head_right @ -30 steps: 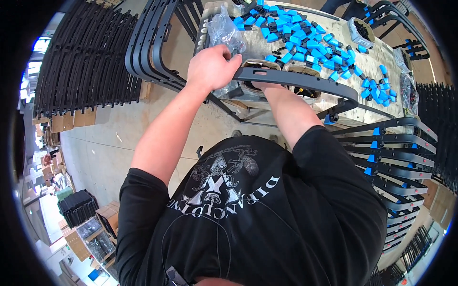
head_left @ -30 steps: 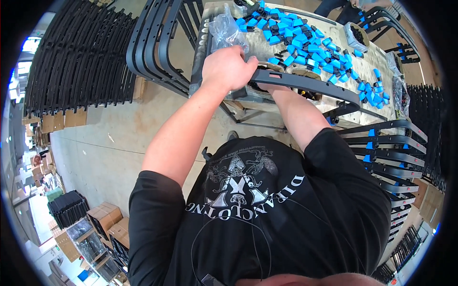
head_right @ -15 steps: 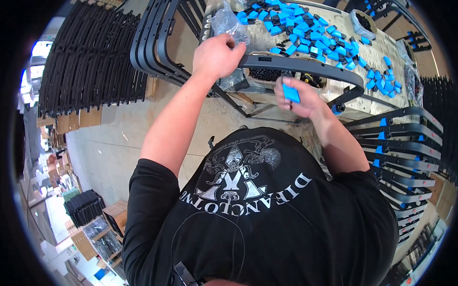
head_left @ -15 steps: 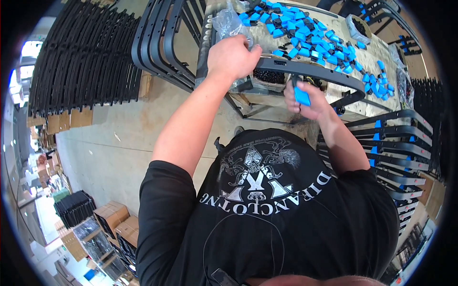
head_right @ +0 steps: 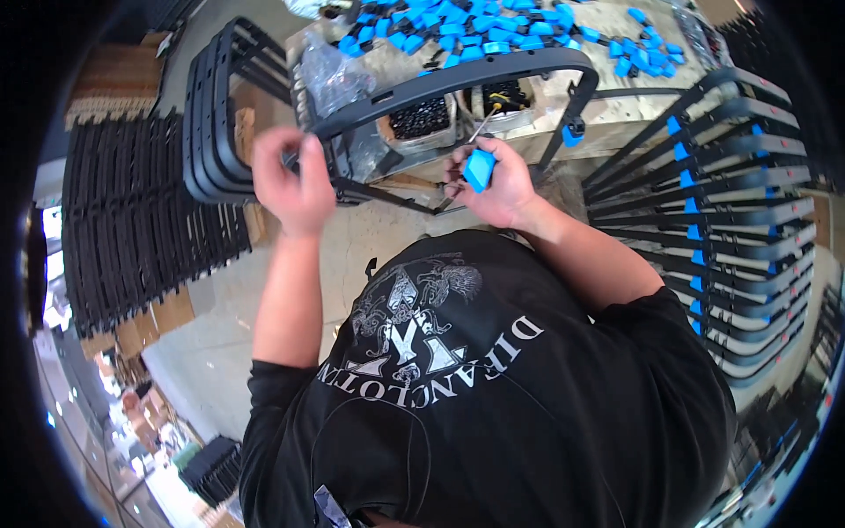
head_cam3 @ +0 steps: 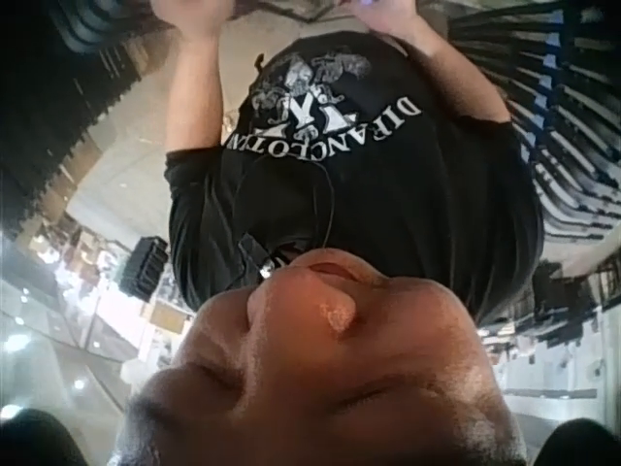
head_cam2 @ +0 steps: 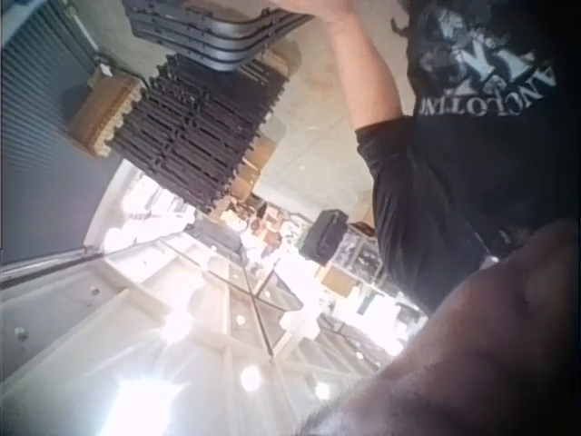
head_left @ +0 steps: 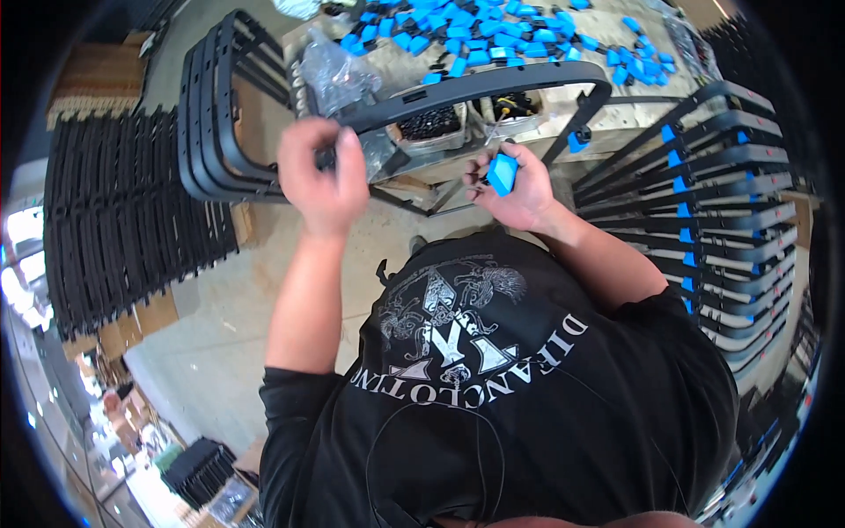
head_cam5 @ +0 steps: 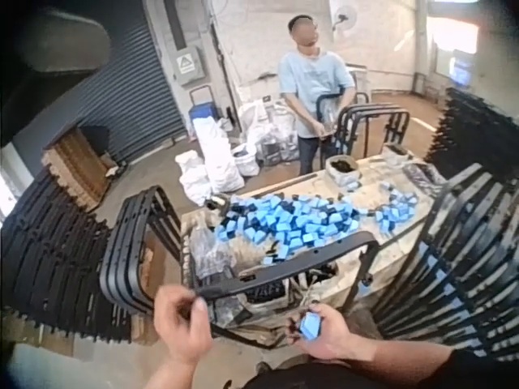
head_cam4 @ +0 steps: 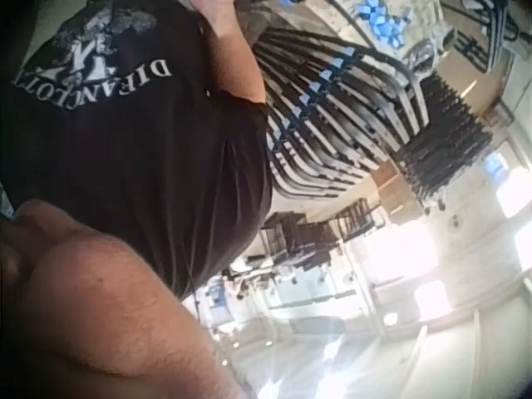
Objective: Assembling metal furniture frames by attaching plastic components and using tools.
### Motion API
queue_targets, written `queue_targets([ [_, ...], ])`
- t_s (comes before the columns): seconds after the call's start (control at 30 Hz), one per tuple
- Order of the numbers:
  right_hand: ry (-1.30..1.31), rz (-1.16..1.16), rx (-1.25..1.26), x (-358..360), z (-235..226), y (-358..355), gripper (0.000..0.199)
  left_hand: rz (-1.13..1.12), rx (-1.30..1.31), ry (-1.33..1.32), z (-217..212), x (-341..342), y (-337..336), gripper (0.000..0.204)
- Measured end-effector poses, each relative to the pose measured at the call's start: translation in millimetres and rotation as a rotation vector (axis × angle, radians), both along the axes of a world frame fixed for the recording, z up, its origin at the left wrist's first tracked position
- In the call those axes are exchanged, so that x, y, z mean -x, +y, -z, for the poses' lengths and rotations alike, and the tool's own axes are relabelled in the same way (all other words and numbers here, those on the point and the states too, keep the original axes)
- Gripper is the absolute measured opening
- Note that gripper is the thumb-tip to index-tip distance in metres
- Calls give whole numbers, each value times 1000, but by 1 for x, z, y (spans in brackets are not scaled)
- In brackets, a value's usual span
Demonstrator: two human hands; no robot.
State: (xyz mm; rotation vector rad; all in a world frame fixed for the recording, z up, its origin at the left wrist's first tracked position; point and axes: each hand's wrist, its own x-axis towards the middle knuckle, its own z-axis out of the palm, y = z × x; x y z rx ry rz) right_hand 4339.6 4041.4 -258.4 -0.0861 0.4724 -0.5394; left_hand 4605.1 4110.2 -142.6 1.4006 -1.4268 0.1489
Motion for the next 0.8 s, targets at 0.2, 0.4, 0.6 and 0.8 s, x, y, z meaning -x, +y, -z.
queue_targets([
  [0.2,-181,-82,82,-47,-20,42,67,360,-325,63,52,19,58,24],
  [0.4,-165,-42,60,-114,-44,90,69,453,-507,-196,37,-35,79,35],
  [0.6,-221,-36,127,-150,-24,112,71,436,-588,-180,53,-71,100,27],
  [0.8,-196,-12,80,-174,-7,111,66,413,-473,-135,69,-96,106,21],
])
